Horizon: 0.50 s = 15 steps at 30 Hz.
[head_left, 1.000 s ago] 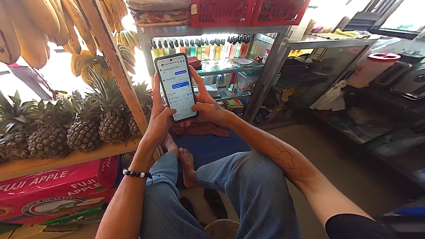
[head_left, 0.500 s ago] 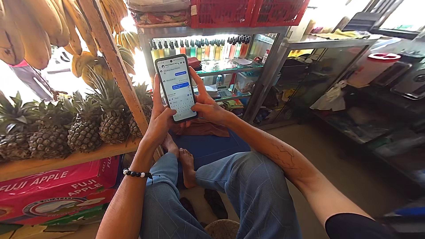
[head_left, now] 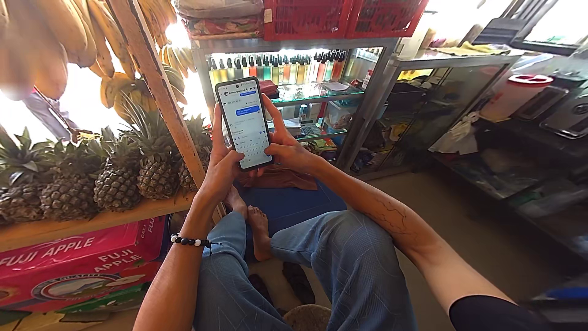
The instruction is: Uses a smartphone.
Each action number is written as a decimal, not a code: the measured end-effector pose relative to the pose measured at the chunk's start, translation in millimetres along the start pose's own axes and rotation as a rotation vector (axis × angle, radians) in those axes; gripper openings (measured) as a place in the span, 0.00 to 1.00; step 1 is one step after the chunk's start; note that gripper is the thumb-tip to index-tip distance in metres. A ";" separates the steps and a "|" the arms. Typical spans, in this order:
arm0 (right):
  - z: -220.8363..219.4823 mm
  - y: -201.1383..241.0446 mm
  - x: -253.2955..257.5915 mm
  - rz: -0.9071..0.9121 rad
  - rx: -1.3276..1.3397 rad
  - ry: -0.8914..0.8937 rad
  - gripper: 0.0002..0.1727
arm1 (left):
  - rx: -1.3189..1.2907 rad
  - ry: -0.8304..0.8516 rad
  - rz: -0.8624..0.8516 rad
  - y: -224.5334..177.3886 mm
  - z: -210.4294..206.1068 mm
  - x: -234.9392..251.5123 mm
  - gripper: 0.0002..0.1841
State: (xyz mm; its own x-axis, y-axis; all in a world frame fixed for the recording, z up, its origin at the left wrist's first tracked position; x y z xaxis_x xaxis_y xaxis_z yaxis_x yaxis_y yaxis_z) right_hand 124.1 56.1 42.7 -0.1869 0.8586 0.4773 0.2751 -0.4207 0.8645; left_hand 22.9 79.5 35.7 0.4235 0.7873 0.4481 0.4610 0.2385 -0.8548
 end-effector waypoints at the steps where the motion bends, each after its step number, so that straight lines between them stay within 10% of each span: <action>1: 0.2 -0.5 0.3 -0.003 0.005 -0.001 0.55 | 0.002 0.000 -0.002 0.0 0.1 0.0 0.51; 15: 2.2 -1.2 1.0 -0.004 0.010 -0.005 0.54 | -0.012 0.017 -0.022 0.7 -0.3 1.1 0.51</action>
Point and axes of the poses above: each hand's wrist, its own x-axis towards the middle knuckle, its own z-axis out of the back of the hand, y = z × x, the point moved 10 cm from there along x, towards the middle knuckle, and after that the axes turned 13 degrees about -y, right-handed, at the moved point
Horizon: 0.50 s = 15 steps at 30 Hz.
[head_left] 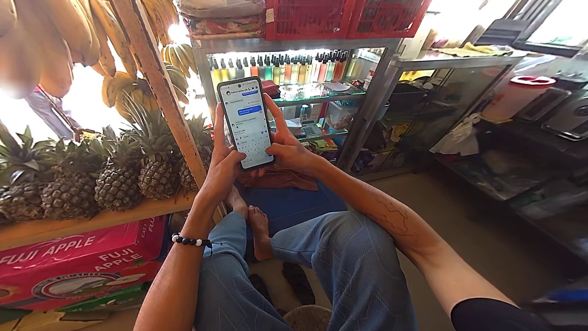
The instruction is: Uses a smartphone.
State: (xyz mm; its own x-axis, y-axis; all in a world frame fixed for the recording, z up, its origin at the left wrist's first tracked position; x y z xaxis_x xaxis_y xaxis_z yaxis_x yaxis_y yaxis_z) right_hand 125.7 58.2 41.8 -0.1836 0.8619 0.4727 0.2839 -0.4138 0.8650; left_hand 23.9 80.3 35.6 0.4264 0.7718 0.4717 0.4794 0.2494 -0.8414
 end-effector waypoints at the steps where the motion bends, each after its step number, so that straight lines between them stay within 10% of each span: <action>1: -0.5 -0.3 0.3 -0.002 0.007 0.003 0.55 | 0.004 0.002 0.003 0.5 0.4 0.1 0.51; 15: -1.3 2.7 -1.6 0.001 -0.031 -0.010 0.55 | 0.000 -0.019 0.030 1.6 1.0 0.0 0.51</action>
Point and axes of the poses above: each hand's wrist, its own x-axis towards the middle knuckle, its own z-axis out of the back of the hand, y = z × x, the point moved 10 cm from there along x, towards the middle knuckle, and after that the axes turned 13 degrees about -y, right-handed, at the moved point
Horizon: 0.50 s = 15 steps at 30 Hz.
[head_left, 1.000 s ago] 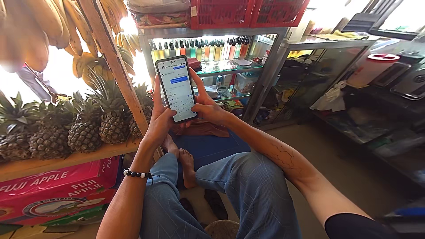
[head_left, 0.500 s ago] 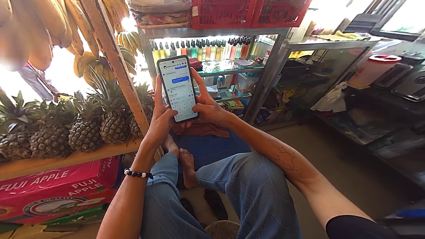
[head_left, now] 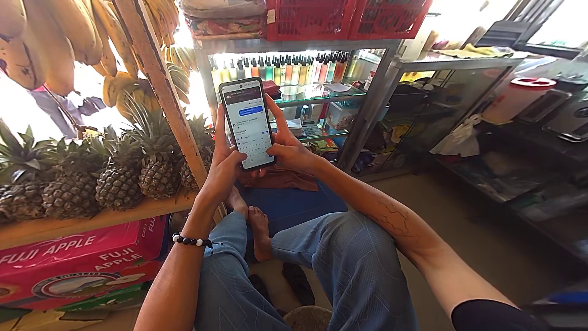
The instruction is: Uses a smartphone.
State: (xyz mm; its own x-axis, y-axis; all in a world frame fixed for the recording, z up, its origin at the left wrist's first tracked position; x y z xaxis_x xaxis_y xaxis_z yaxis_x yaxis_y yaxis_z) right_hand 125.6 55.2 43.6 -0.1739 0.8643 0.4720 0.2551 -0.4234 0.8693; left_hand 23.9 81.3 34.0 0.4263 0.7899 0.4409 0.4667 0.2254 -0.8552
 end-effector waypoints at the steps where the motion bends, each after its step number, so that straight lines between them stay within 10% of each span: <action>1: 0.3 -0.1 0.0 -0.001 -0.003 -0.005 0.55 | 0.003 0.001 0.002 -0.3 -0.3 -0.3 0.51; 15: 3.8 -2.3 0.2 0.008 -0.003 -0.005 0.54 | -0.005 0.001 0.008 0.2 -1.0 -0.5 0.51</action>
State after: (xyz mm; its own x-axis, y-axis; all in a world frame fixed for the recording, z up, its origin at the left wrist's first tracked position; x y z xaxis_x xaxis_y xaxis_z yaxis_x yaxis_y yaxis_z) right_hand 128.6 57.4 41.2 -0.1673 0.8620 0.4785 0.2535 -0.4314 0.8658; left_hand 24.5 80.4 33.9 0.4310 0.7908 0.4347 0.4675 0.2164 -0.8571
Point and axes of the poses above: each hand's wrist, its own x-axis towards the middle knuckle, its own z-axis out of the back of the hand, y = z × x, the point moved 10 cm from there along x, towards the middle knuckle, and after that the axes turned 13 degrees about -y, right-handed, at the moved point
